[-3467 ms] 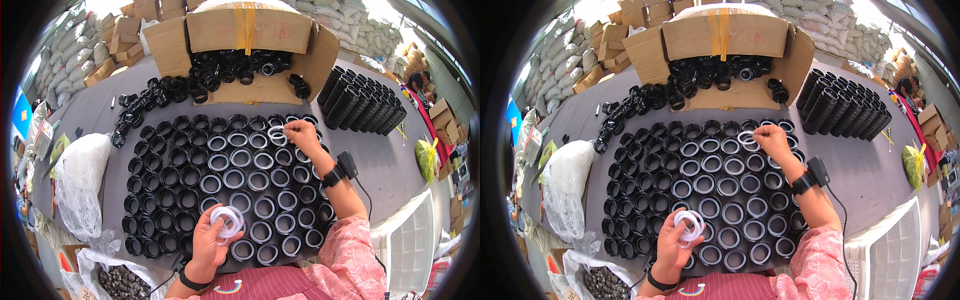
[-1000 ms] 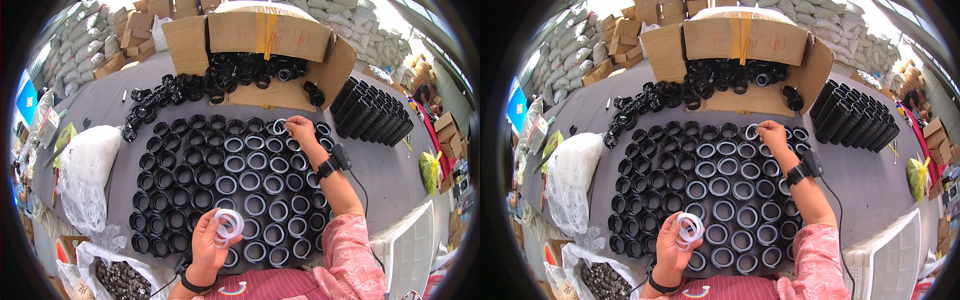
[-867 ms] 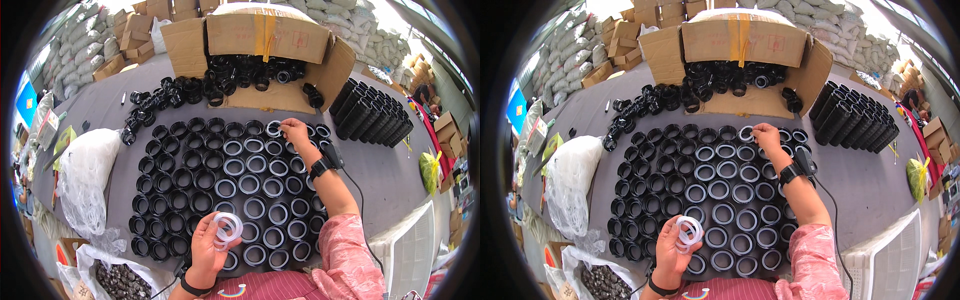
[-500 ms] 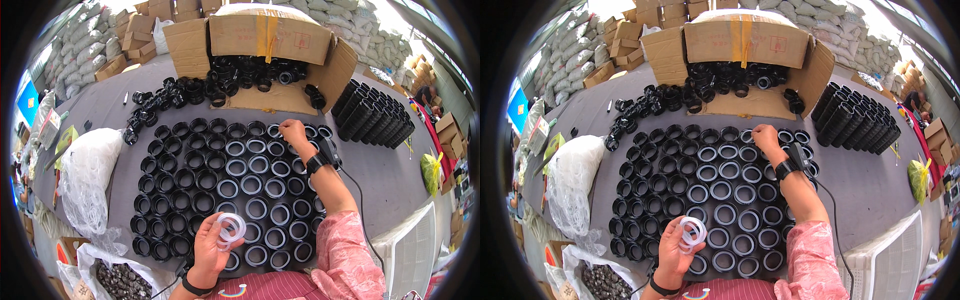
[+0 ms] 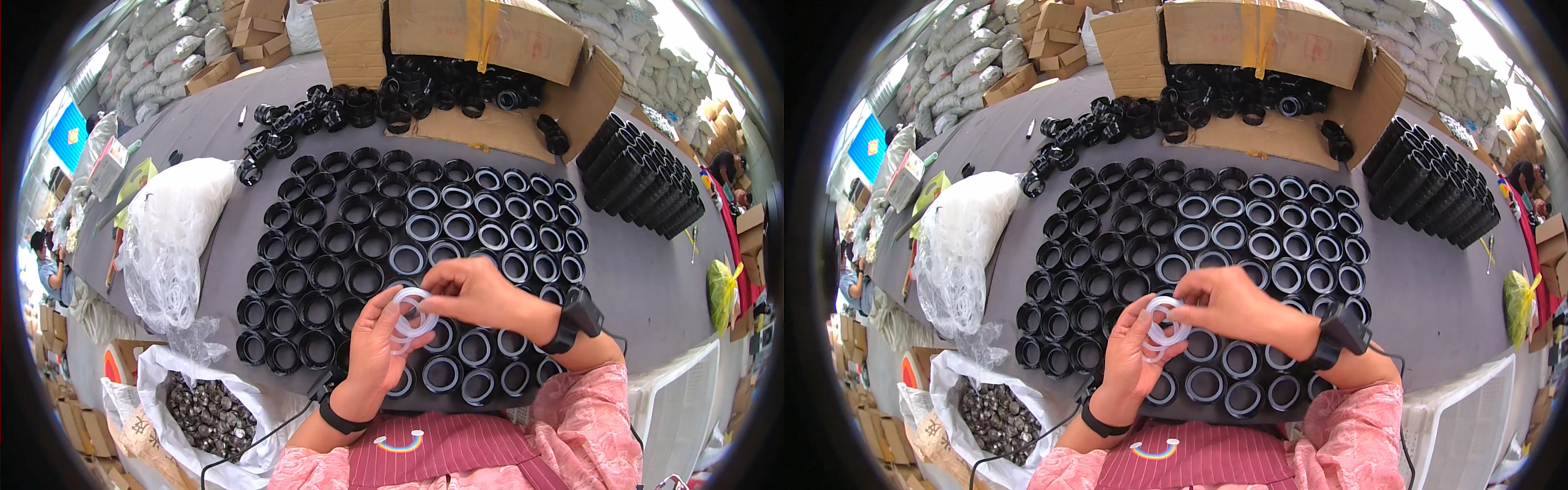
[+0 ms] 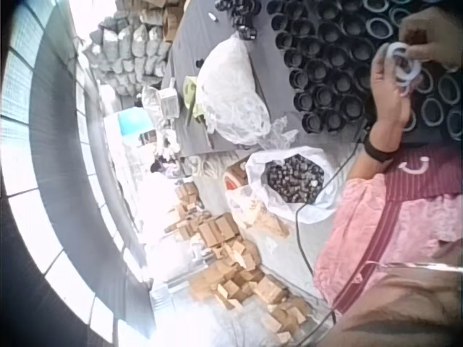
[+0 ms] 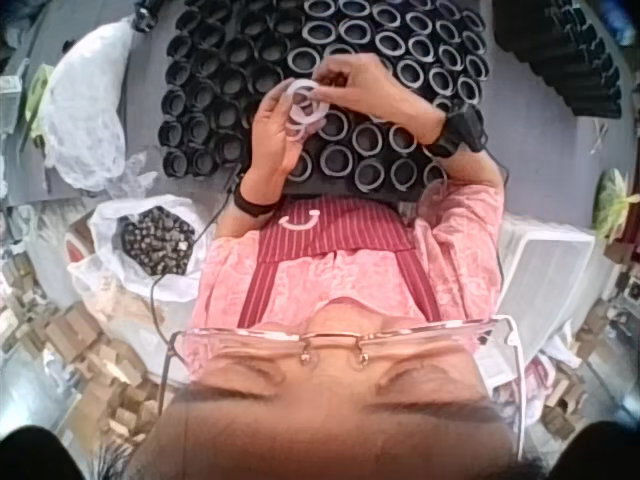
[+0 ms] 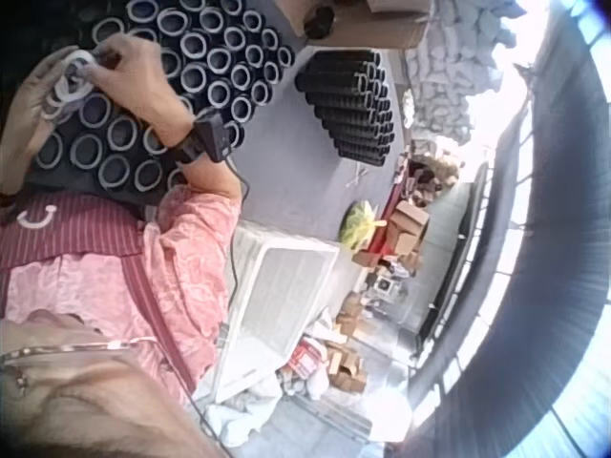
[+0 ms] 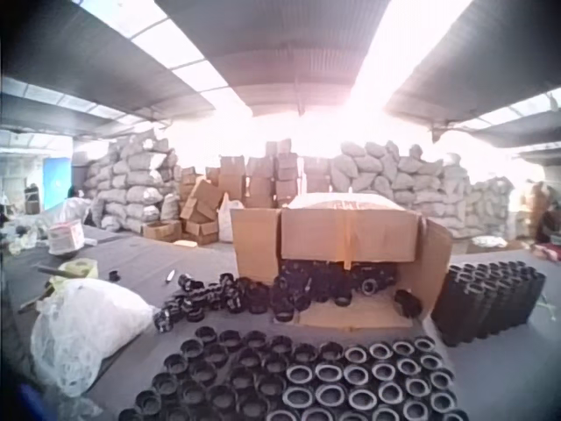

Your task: Inserting white rubber gaskets or seals into black plastic lids or housings.

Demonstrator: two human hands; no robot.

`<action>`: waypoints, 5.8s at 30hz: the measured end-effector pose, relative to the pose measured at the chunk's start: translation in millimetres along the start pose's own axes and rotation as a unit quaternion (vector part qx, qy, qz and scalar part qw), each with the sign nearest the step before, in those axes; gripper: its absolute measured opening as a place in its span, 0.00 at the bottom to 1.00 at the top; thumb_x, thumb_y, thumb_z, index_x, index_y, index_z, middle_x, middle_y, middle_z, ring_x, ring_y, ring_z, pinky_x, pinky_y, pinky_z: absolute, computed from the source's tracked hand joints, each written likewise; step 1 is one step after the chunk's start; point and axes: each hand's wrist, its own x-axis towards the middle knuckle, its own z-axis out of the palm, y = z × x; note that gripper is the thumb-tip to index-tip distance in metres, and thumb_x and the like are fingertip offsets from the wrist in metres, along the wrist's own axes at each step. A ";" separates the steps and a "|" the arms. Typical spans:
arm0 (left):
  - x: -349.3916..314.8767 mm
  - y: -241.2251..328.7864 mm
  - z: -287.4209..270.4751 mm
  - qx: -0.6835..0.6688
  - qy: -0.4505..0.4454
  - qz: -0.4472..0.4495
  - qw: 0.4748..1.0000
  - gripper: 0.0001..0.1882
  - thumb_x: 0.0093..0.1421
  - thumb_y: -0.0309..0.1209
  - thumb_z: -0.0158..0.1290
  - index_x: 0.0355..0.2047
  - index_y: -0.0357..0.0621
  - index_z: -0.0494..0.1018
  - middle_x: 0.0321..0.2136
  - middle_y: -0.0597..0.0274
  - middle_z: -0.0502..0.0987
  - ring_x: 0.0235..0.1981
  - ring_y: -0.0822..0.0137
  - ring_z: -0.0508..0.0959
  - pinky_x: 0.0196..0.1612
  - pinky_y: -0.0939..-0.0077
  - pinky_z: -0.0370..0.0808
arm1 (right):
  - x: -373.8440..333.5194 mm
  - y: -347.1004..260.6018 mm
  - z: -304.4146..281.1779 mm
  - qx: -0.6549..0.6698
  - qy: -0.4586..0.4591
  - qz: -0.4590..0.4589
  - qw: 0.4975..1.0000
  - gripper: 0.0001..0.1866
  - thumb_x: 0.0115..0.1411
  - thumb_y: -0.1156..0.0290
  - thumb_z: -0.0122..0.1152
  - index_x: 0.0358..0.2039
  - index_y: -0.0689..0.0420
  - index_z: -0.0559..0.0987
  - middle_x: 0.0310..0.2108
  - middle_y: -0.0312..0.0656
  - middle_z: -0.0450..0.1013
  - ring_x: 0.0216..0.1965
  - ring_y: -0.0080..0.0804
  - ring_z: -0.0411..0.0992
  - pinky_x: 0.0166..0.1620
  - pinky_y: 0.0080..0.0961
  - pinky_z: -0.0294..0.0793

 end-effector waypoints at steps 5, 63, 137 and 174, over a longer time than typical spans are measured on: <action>-10.7 -2.5 3.0 -0.031 -0.011 -0.010 0.999 0.13 0.62 0.34 0.48 0.46 0.44 0.67 0.40 0.59 0.75 0.40 0.61 0.78 0.37 0.57 0.80 | -18.2 4.1 22.5 -0.218 0.124 -0.169 0.953 0.08 0.47 0.73 0.62 0.30 0.59 0.78 0.23 0.40 0.72 0.24 0.34 0.74 0.26 0.26 0.74; -11.0 35.5 -23.9 -0.034 0.113 0.049 0.992 0.10 0.59 0.27 0.47 0.42 0.45 0.69 0.31 0.56 0.77 0.33 0.53 0.80 0.29 0.56 0.82 | 40.7 55.7 -58.8 0.241 0.256 0.113 0.929 0.04 0.55 0.75 0.57 0.30 0.61 0.76 0.23 0.36 0.74 0.21 0.19 0.71 0.21 0.13 0.68; 2.6 42.9 -51.1 -0.088 0.109 0.058 0.988 0.07 0.58 0.25 0.50 0.37 0.45 0.70 0.31 0.56 0.78 0.29 0.55 0.81 0.27 0.58 0.82 | 184.8 157.4 -51.6 0.111 0.350 0.183 0.912 0.04 0.52 0.79 0.58 0.30 0.62 0.75 0.23 0.37 0.74 0.14 0.18 0.62 0.16 0.17 0.58; -50.0 95.5 -89.2 -0.024 0.156 0.132 0.979 0.07 0.58 0.26 0.50 0.38 0.48 0.70 0.33 0.58 0.77 0.32 0.55 0.80 0.27 0.57 0.81 | 171.1 85.6 -15.5 0.187 0.296 0.073 0.934 0.04 0.51 0.79 0.60 0.29 0.60 0.77 0.22 0.32 0.72 0.19 0.14 0.64 0.22 0.12 0.61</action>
